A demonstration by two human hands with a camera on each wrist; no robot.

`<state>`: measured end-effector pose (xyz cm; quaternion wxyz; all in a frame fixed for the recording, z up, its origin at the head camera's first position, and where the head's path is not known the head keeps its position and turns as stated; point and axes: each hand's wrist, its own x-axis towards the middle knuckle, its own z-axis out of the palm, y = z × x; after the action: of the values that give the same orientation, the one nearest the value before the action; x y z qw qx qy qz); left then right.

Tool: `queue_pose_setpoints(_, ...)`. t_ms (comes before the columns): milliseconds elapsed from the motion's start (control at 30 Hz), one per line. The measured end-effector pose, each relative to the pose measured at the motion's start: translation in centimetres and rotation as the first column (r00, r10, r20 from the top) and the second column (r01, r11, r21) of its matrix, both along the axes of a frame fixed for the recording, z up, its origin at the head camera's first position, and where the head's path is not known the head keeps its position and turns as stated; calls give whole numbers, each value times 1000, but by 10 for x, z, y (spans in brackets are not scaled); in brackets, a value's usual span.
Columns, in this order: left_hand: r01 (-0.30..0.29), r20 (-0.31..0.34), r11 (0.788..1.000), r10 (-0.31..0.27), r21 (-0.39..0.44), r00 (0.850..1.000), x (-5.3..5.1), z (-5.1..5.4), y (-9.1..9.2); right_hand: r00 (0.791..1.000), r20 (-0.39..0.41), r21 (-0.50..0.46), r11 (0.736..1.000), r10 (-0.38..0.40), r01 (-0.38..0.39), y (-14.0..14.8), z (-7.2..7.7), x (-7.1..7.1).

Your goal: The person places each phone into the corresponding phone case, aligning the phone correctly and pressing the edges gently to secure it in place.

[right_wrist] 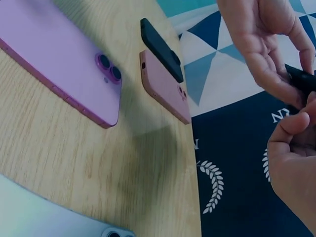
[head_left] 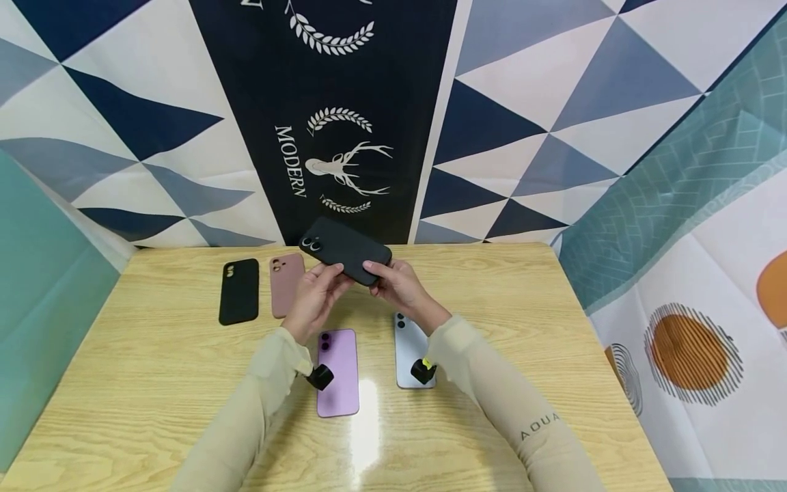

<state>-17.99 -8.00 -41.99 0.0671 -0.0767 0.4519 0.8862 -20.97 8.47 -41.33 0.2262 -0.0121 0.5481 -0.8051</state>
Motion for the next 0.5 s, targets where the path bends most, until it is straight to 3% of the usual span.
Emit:
queue_pose_setpoints(267,28,42,999,-26,-42,999,0,2,-8,998,6,-19,997,69,-68,2,-2,-2)
queue_pose_setpoints(500,106,35,993,-104,-59,994,1,1,-13,997,19,-35,997,75,-74,5,3,-3)
